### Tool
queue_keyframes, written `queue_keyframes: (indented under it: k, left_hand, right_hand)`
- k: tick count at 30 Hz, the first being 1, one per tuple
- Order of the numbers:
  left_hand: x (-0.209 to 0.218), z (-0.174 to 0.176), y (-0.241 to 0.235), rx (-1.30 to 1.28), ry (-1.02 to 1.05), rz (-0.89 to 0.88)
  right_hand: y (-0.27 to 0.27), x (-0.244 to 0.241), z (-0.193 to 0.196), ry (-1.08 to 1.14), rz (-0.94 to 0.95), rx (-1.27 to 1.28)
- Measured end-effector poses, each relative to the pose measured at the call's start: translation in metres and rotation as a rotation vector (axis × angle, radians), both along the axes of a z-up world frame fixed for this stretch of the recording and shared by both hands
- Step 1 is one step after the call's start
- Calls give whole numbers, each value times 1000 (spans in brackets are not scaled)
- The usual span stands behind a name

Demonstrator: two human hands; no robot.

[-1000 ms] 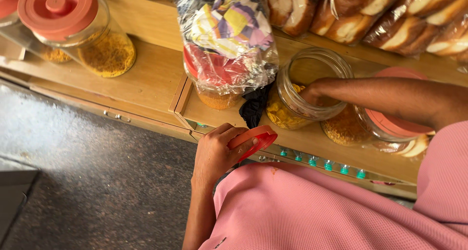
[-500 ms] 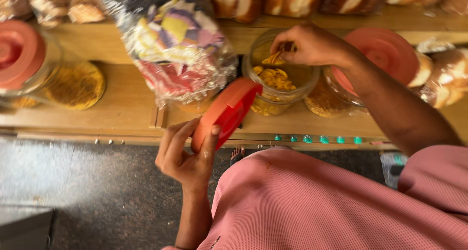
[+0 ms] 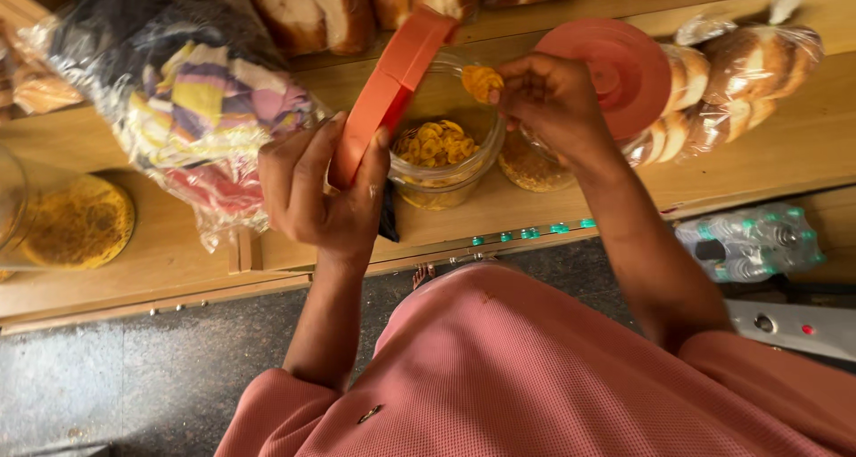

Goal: The person retrieves a snack from a jar, then moves to a work surface to assemble dumplings. They place shredded filling onto square dough sheets, fold and seal them into round dumplings, and arrange the finished pieces on the table.

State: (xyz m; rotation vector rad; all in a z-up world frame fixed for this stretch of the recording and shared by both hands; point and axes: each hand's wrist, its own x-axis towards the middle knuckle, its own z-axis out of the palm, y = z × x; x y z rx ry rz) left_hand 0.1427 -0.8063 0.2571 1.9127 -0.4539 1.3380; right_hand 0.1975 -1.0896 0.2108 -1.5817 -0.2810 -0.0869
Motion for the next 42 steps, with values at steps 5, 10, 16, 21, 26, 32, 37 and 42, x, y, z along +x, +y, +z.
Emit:
queue_keyframes:
  k: [5,10,16,21,26,32,37,42]
  left_hand:
    - [19,-16,-28,238,92,-239]
    - [23,-38,-51,449,275,-393]
    - [22,-43,-58,557,389,-351]
    - [24,-36,-64,519,572,-267]
    - [17,-21,-68,376,547,-371]
    - [-10,-9,-81,43,812,-722]
    - [-23,-10,-96,-97,888,-765]
    - [-28,-19,-100,-181,951,-754]
  right_hand:
    - [-25,-49,-6,224,-204,371]
    - [-46,-93,-7,219,-245,522]
    - [-56,-123,1,152,-304,491]
    - [-49,-130,8,121,-293,413]
    - [-44,-127,9,134,-254,366]
    - [-38,-122,6,233,-69,531]
    - [-35,-119,2,291,40,557]
    - [-38,-119,-2,317,83,521]
